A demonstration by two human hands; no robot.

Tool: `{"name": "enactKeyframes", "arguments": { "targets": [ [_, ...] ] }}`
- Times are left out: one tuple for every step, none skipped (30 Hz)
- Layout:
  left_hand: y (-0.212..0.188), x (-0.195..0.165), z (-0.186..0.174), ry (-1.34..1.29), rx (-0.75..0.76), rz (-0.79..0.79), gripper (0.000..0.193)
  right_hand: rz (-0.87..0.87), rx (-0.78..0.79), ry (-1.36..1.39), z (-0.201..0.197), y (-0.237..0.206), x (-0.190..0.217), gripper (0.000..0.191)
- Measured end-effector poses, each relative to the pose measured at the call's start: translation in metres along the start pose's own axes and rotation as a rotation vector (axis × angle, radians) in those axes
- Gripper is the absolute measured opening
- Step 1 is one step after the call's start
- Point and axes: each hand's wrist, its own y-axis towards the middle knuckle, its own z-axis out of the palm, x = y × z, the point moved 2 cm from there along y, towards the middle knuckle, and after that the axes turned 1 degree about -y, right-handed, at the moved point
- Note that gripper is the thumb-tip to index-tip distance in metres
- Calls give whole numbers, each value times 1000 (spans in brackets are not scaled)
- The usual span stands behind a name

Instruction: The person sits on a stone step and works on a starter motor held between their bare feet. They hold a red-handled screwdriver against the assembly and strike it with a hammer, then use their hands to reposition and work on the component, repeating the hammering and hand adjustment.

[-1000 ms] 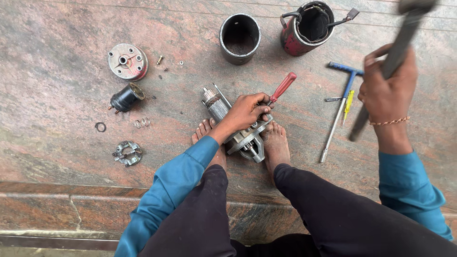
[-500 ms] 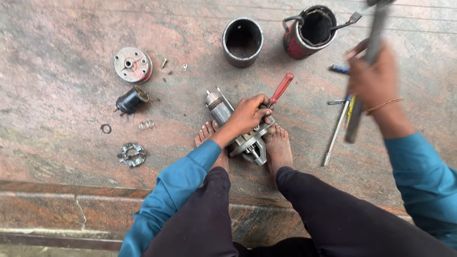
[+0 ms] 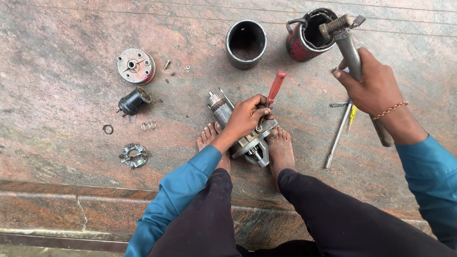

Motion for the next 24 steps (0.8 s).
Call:
{"name": "enactKeyframes", "arguments": {
  "targets": [
    [-1, -2, 0, 1, 2, 23, 10, -35, -14, 28, 0, -1, 0, 28],
    [-1, -3, 1, 1, 9, 13, 11, -69, -25, 56, 0, -2, 1, 27],
    [-1, -4, 1, 1, 15, 1, 11, -103, -35, 84, 0, -3, 1, 27],
    [-1, -4, 2, 1, 19, -9, 11, -106, -26, 68, 0, -4, 1, 27],
    [-1, -5, 2, -8, 26, -8, 11, -112, -19, 53, 1, -5, 1, 27],
    [-1, -5, 1, -15, 34, -5, 11, -118, -15, 39, 2, -6, 2, 27],
    [0, -5, 1, -22, 43, -3, 10, -79, 10, 43, 3, -7, 1, 27],
    [0, -5, 0, 19, 50, 16, 10, -40, 36, 47, 4, -8, 1, 28],
    [0, -6, 0, 60, 59, 36, 9, 1, 59, 50, 5, -8, 0, 28],
    [0, -6, 0, 101, 70, 57, 9, -9, 63, 58, 6, -9, 1, 28],
    [0, -6, -1, 106, 60, 58, 8, -17, 70, 65, 6, -9, 2, 27],
    [-1, -6, 0, 109, 51, 58, 8, -25, 78, 72, 6, -10, 2, 27],
    [-2, -5, 0, 114, 41, 59, 8, -30, 78, 61, 6, -10, 3, 28],
    [-2, -5, 0, 116, 36, 75, 8, -36, 78, 50, 6, -10, 4, 28],
    [-3, -5, 0, 117, 31, 91, 8, -42, 77, 38, 6, -10, 4, 28],
    [-4, -5, 0, 119, 25, 107, 8, -39, 78, 46, 5, -10, 5, 28],
    [-4, -5, 0, 109, 15, 106, 8, -36, 78, 53, 5, -10, 5, 28],
    [-4, -5, 0, 99, 6, 108, 8, -34, 75, 60, 4, -9, 6, 28],
    [-4, -6, -1, 90, -4, 110, 7, -39, 68, 65, 3, -9, 7, 28],
    [-4, -6, -1, 107, 3, 107, 8, -44, 63, 70, 2, -9, 8, 28],
    [-3, -7, -1, 124, 11, 103, 8, -48, 57, 76, 2, -10, 9, 28],
    [-3, -7, 0, 140, 21, 99, 8, -37, 66, 70, 2, -10, 10, 28],
    [-4, -9, 0, 159, 11, 117, 8, -25, 76, 64, 2, -11, 12, 28],
    [-5, -11, 0, 176, 0, 135, 8, -13, 87, 57, 3, -12, 13, 27]
  ]
}}
